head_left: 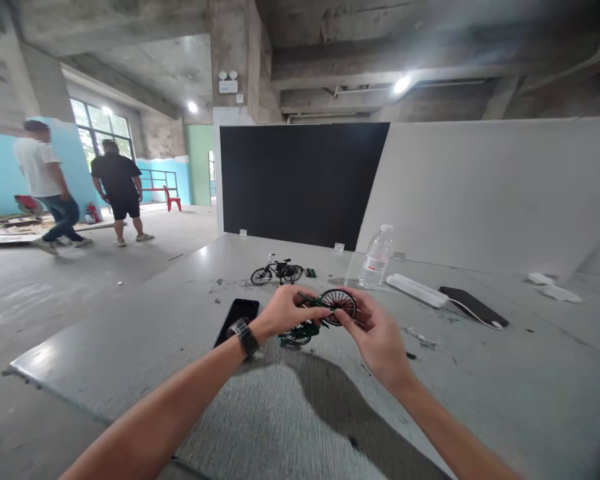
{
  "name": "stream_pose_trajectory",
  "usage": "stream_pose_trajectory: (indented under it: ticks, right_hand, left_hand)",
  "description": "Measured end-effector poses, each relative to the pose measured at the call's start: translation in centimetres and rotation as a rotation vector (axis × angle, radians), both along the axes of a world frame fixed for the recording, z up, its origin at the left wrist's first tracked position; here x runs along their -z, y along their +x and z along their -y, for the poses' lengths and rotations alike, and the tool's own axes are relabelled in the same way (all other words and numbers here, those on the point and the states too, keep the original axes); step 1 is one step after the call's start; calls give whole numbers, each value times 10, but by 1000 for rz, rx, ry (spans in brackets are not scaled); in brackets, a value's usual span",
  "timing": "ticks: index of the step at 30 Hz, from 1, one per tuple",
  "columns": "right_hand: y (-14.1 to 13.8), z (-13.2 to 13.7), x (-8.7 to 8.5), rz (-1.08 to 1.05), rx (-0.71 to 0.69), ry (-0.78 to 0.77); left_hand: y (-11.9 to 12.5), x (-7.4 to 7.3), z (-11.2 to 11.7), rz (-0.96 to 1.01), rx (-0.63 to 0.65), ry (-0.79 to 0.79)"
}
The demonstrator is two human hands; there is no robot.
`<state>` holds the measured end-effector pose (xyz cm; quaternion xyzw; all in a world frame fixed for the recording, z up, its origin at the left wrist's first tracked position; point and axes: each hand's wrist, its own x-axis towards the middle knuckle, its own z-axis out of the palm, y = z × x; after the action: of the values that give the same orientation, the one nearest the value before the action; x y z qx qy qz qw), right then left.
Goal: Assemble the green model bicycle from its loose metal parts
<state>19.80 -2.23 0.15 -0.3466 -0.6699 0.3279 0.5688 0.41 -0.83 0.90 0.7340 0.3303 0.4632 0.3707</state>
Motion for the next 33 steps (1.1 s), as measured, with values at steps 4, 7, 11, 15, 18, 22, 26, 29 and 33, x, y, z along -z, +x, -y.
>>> stream_pose_trajectory:
  ticks: [4, 7, 11, 15, 18, 22, 26, 29, 33]
  right_hand:
    - [-1, 3, 1, 13, 3, 46]
    - [-2, 5, 0, 12, 5, 79]
    - [-2, 7, -2, 7, 15, 73]
    - [0, 6, -4, 12, -6, 48]
    - [1, 6, -4, 7, -27, 42]
    - [0, 6, -4, 10, -25, 38]
    - [-1, 8, -3, -5, -9, 36]
    - [-3, 10, -3, -8, -12, 32]
    - [-4, 12, -3, -8, -37, 10]
  left_hand:
    - [-3, -6, 3, -61, -14, 26]
    - [-2, -7, 4, -49, 4, 4]
    - [2, -4, 4, -13, -6, -24]
    - [4, -3, 5, 0, -12, -56]
    - [3, -3, 5, 23, 11, -78]
    - [2, -1, 3, 64, 46, -105]
    - [3, 2, 2, 136, 95, -123]
    - [3, 1, 3, 171, 115, -138]
    - [3, -3, 7, 173, 115, -140]
